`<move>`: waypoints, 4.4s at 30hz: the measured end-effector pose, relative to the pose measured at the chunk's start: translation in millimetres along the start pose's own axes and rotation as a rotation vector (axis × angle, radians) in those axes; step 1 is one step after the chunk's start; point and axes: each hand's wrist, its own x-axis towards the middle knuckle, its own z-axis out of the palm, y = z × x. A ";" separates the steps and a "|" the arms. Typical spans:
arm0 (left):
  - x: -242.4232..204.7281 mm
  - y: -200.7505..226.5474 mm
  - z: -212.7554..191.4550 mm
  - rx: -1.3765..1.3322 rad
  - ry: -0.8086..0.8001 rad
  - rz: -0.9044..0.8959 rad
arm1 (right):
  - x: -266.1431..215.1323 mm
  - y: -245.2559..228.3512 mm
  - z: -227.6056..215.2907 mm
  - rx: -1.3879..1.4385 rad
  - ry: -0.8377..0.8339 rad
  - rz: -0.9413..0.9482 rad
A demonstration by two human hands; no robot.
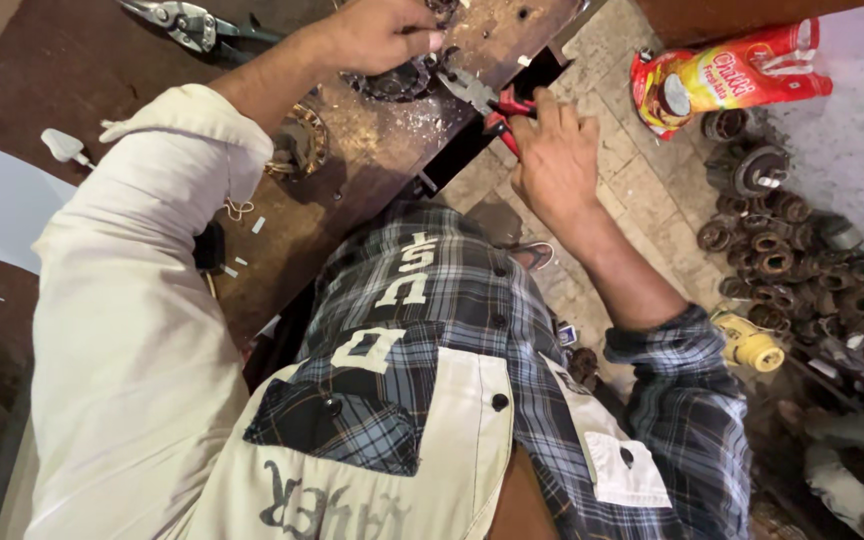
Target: The person uses pliers to remove small metal pieces from a circular metal part on a workbench. They repeatedly grip and pull at the part, occasionally switching tools and adjusting their grip. The workbench contains scattered metal debris and other parts.
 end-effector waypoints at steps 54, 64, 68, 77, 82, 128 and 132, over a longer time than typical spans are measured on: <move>1.5 -14.0 -14.9 -0.070 -0.060 0.063 | 14.9 25.3 11.2 -0.196 0.039 0.020; -3.3 -2.2 -6.3 0.047 0.115 0.147 | 6.2 -9.8 -17.7 0.023 -0.003 0.011; 1.0 5.4 -3.2 0.139 0.067 0.045 | 9.1 -14.5 -32.7 0.003 -0.084 -0.011; 11.6 6.2 -8.4 0.108 -0.100 0.057 | 32.2 1.1 -40.7 0.089 -0.038 -0.132; 15.7 1.0 -2.9 0.096 -0.122 0.084 | 30.0 13.5 4.0 1.088 -0.650 0.283; 1.1 34.9 -24.7 0.230 0.024 0.081 | 42.4 16.6 12.5 0.944 -0.305 -0.089; -7.8 28.8 -10.3 0.157 0.003 0.114 | 23.8 5.5 44.3 1.190 -0.496 0.094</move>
